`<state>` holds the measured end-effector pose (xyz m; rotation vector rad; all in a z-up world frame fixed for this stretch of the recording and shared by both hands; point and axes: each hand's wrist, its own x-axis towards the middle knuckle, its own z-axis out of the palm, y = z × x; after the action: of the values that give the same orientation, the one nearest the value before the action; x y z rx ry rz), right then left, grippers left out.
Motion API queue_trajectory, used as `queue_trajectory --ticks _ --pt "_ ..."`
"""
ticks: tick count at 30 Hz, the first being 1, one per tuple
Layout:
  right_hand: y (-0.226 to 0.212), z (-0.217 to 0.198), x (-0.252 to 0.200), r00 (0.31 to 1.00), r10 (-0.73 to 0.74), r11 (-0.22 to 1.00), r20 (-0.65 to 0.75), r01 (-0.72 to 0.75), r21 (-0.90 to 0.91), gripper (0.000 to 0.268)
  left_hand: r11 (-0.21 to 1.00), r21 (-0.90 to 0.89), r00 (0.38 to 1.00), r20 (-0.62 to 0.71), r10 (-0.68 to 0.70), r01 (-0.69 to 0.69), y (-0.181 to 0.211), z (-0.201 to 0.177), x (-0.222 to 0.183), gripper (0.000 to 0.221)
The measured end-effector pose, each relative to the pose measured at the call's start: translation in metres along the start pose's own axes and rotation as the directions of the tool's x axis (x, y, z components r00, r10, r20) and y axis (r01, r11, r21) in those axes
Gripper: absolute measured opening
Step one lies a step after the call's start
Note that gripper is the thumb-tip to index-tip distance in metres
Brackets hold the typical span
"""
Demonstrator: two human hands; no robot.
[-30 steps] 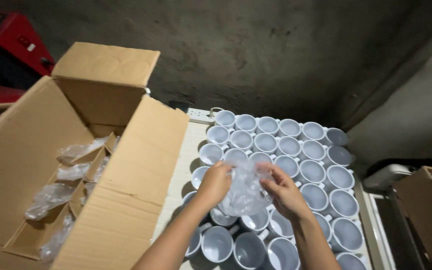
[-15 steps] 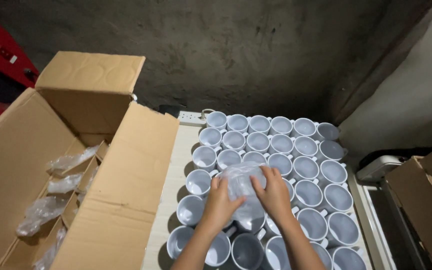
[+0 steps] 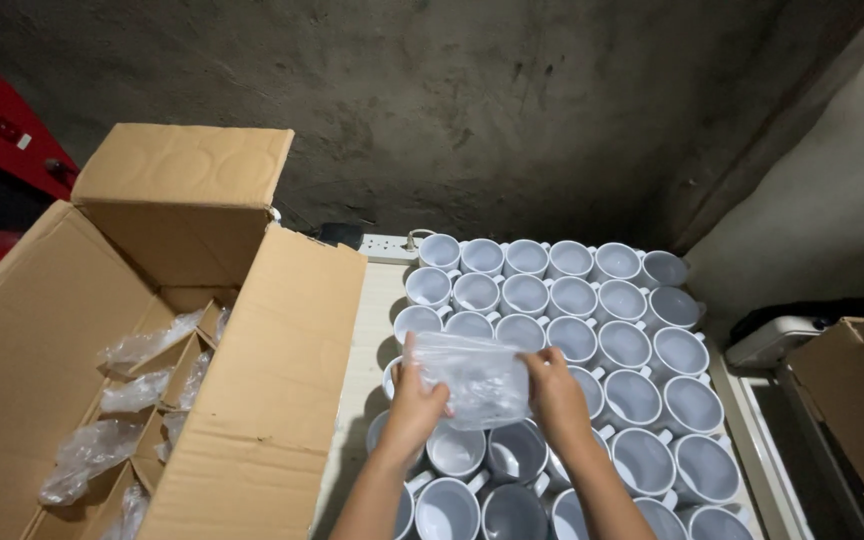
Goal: The person places white ceramic mugs into plastic bags and then positions the bagged mugs into a grid on a table. The person also handles mugs and bags within a cardboard box.
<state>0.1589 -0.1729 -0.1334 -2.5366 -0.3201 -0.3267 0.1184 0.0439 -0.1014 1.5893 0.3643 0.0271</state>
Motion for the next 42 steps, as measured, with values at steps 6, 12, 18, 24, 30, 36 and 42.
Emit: queue_trajectory --ticks 6,12,18,24,30,36,42 --pt "-0.017 0.011 0.003 0.985 0.006 1.000 -0.175 -0.006 0.000 0.033 0.729 0.563 0.889 0.023 0.457 -0.390 -0.063 -0.007 0.014 0.097" --pt "-0.064 0.010 -0.005 0.996 0.027 0.959 -0.086 -0.002 0.282 0.033 0.945 0.227 0.970 0.115 0.212 -0.234 -0.072 -0.017 0.027 0.061" --pt "-0.033 0.040 0.013 0.843 -0.223 0.973 -0.489 0.219 -0.067 0.054 0.946 0.172 0.927 0.308 0.214 -0.276 -0.033 -0.024 -0.003 0.060" --pt "-0.058 0.008 0.013 0.937 -0.186 0.963 -0.295 0.233 0.132 0.065 0.878 0.412 0.969 0.064 0.238 -0.243 -0.061 -0.032 0.018 0.075" --pt "-0.053 0.019 0.010 1.000 -0.030 0.963 0.005 0.028 0.266 0.064 0.788 0.500 0.930 0.126 0.345 -0.360 -0.035 -0.010 0.012 0.067" --pt "-0.003 0.058 0.024 0.843 -0.242 0.966 -0.480 0.257 -0.036 0.068 0.770 0.487 0.887 0.022 0.461 -0.412 -0.030 0.010 0.033 0.072" --pt "-0.024 0.070 0.028 0.962 -0.051 0.931 -0.267 0.142 0.336 0.047 0.773 0.472 0.879 0.010 0.476 -0.424 -0.044 0.053 0.050 0.059"
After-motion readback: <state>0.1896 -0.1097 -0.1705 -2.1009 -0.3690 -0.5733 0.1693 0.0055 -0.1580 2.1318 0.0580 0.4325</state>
